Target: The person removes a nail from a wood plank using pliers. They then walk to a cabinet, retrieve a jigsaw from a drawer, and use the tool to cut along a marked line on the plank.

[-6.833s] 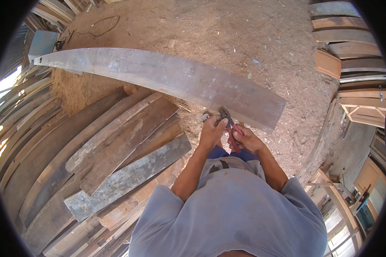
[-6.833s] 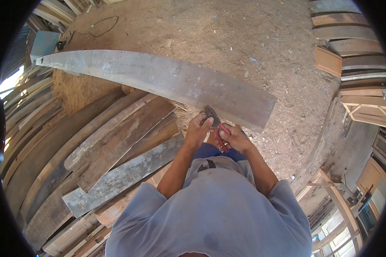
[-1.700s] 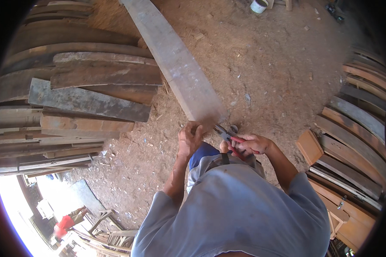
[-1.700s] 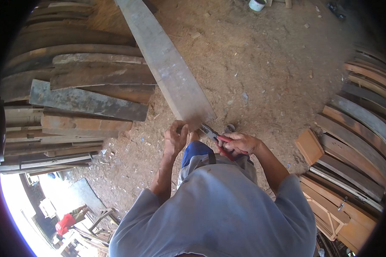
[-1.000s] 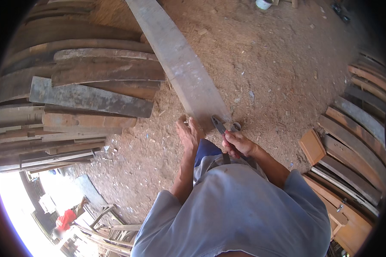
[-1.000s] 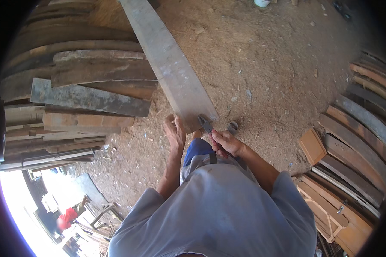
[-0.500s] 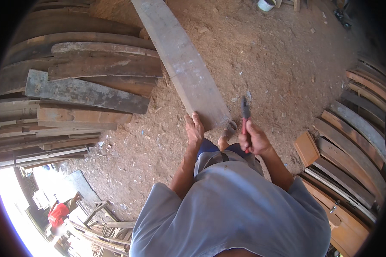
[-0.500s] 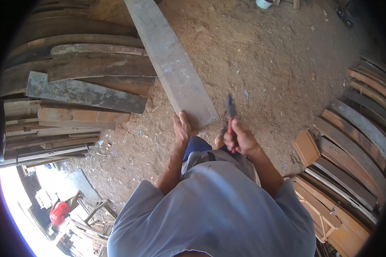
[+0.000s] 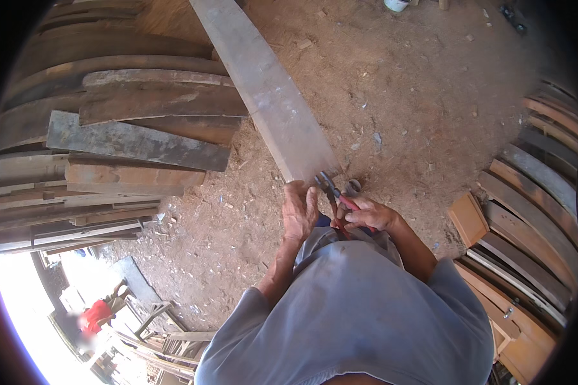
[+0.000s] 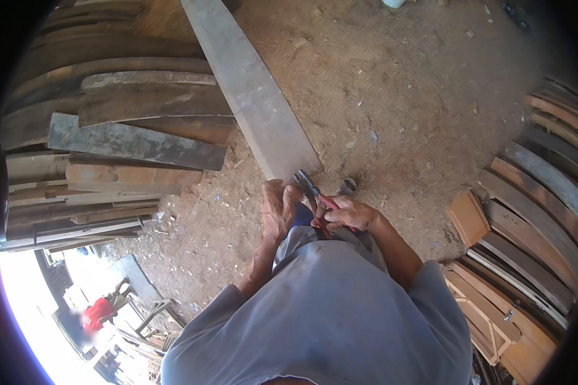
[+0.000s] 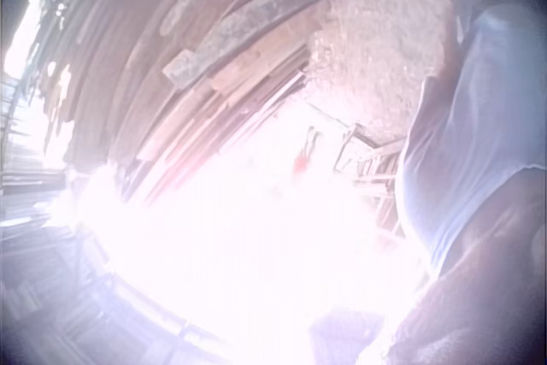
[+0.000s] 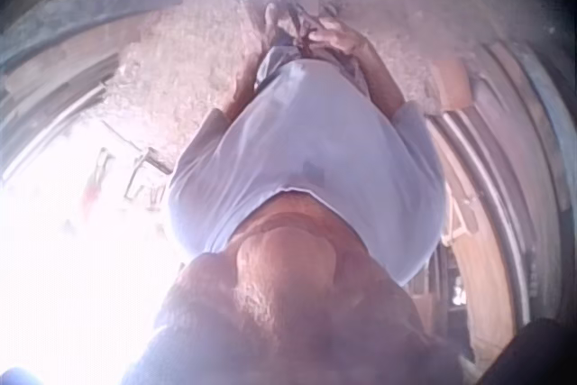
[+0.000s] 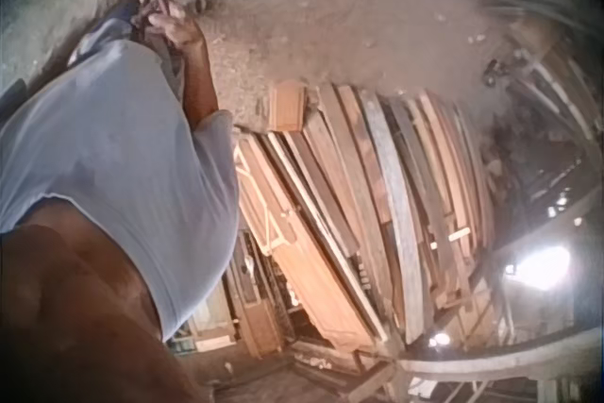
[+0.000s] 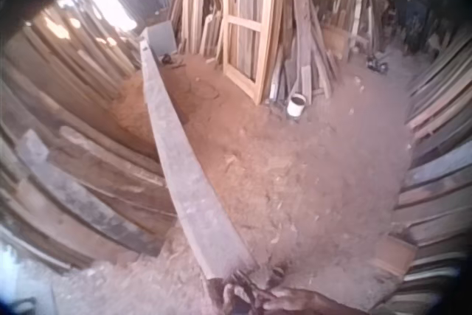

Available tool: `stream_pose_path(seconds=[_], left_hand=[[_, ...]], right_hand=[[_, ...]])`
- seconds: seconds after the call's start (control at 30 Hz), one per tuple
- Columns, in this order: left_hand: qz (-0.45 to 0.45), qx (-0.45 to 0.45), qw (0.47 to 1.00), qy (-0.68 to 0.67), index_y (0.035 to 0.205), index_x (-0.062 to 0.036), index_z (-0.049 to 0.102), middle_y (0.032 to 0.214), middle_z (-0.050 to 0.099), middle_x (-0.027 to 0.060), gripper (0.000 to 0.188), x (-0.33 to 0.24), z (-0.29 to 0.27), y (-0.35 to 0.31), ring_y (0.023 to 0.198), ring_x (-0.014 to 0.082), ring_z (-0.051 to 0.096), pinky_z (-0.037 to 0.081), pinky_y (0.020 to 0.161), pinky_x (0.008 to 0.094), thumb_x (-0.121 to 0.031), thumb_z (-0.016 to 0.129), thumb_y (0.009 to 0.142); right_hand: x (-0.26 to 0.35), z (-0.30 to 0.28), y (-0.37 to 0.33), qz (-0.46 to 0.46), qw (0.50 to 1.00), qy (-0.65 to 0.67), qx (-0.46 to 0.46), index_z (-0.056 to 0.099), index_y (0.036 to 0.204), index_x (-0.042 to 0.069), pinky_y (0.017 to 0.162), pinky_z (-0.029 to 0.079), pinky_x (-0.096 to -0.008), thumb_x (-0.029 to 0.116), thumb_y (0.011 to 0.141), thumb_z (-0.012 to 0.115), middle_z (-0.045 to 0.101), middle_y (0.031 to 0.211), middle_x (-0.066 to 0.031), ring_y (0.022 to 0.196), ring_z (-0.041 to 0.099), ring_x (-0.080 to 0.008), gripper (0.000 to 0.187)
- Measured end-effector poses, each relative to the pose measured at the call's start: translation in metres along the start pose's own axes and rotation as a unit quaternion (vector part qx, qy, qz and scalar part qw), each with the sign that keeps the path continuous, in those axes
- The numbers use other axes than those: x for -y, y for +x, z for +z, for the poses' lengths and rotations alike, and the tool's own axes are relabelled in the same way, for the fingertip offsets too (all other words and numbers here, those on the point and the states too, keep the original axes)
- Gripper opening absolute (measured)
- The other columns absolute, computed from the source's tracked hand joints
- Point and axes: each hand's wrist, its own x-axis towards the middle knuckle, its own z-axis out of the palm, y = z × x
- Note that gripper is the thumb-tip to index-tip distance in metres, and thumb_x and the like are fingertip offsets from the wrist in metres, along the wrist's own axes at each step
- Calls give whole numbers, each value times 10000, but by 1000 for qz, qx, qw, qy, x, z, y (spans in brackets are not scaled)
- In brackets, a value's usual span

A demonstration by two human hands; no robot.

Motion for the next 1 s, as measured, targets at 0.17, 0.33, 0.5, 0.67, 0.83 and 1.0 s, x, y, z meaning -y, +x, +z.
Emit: stream_pose_path(seconds=[0.17,0.33,0.5,0.67,0.83,1.0], left_hand=[[-20,27,998,-50,1171,-2,473,885,682,188,391,-1,24,-9,813,337,688,534,731,430,-200,681,906],[60,11,998,-11,1144,-2,482,812,682,162,322,23,37,-3,713,232,685,529,642,362,-152,653,916],[-45,37,998,-31,1134,-12,515,819,678,154,370,5,26,-2,843,360,624,467,813,457,-226,686,886],[22,-169,980,107,1142,18,500,965,583,215,382,-1,4,33,889,365,560,437,835,469,-281,624,939],[-12,-276,959,60,1150,57,476,1066,515,280,416,40,25,73,953,410,527,417,852,485,-318,546,985],[-102,-192,976,26,1192,51,453,1091,561,313,433,50,36,79,995,488,546,432,841,517,-346,473,1019]], right_hand=[[-21,-27,31,30,988,135,72,524,1222,1,918,556,-438,246,971,585,641,1176,-180,1104,649,-301,356],[-22,-30,38,66,983,154,79,528,1218,60,804,588,-449,343,996,561,651,1138,-162,1012,677,-307,360],[-41,-26,45,51,983,166,51,526,1194,83,692,593,-384,438,1009,527,654,927,-105,857,682,-223,401],[-26,-2,45,57,996,51,-44,583,1008,62,591,525,-269,468,1005,533,564,717,-31,649,581,-104,409],[-45,16,56,-5,990,105,-98,552,915,82,529,416,-251,473,1008,523,491,709,5,587,493,-91,403],[-40,15,53,-63,987,107,-100,532,920,65,535,408,-257,447,1012,526,491,741,-2,602,492,-92,393]])
